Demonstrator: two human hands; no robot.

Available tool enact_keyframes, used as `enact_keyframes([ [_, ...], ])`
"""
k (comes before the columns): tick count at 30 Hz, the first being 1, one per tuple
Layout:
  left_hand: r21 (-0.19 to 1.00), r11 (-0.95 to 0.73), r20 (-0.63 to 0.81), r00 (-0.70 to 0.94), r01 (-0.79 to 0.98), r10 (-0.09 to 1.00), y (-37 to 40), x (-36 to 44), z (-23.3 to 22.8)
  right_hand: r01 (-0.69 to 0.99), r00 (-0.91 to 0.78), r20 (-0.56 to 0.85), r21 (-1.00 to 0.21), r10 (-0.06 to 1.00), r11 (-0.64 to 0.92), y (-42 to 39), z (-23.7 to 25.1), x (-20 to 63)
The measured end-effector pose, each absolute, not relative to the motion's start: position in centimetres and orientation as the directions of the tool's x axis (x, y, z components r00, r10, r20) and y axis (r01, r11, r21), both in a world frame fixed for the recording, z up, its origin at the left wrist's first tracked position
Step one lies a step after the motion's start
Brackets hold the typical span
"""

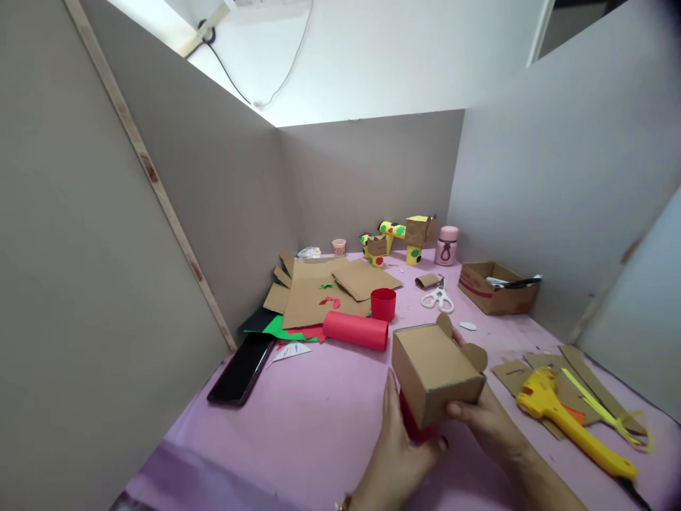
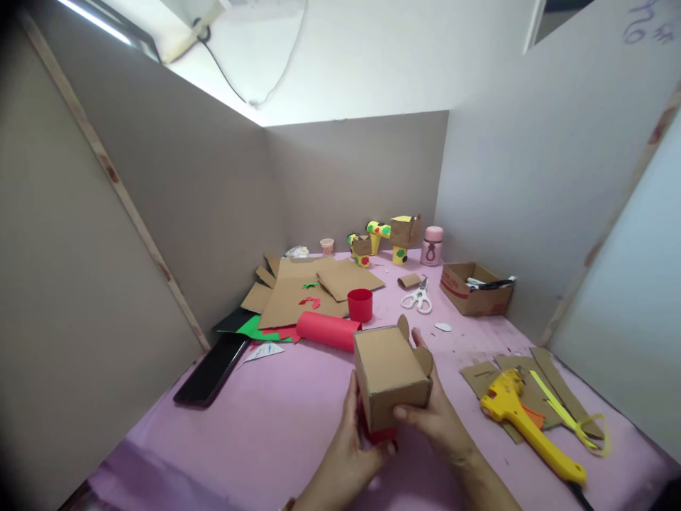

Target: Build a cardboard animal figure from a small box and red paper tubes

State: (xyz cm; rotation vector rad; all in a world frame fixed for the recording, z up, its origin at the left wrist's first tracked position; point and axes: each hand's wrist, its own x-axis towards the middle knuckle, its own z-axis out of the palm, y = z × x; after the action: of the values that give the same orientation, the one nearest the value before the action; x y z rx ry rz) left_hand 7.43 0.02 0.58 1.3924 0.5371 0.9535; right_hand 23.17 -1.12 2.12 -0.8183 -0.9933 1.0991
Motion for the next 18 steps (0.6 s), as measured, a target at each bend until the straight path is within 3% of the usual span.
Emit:
enact_keyframes([
  [5, 0.966, -0.032, 0.173, 0.55, -0.255, 0.817, 0.0, 7.2, 1.2, -0.317, 0.092, 0.273, -0.904, 0.958, 0.288, -1.1, 2.7, 22.8],
  [9, 0.987, -0.028, 0.115, 0.56, -0.161, 0.82, 0.4, 6.4, 1.0, -0.35, 0.099, 0.3, -0.882, 0.949, 0.315, -1.1, 2.7, 23.0],
  [14, 0.996, -0.083, 0.054, 0.477, 0.039, 0.877, 1.0, 5.2, 0.8, -0.296, 0.193, 0.384, -0.855, 0.903, 0.427, -1.4, 2.0, 24.3],
  [18, 0.993, -0.099, 0.061, 0.444, 0.061, 0.894, 1.0, 4.2, 0.7, -0.197, 0.33, 0.313, -0.9, 0.891, 0.39, -3.5, 0.7, 24.6],
])
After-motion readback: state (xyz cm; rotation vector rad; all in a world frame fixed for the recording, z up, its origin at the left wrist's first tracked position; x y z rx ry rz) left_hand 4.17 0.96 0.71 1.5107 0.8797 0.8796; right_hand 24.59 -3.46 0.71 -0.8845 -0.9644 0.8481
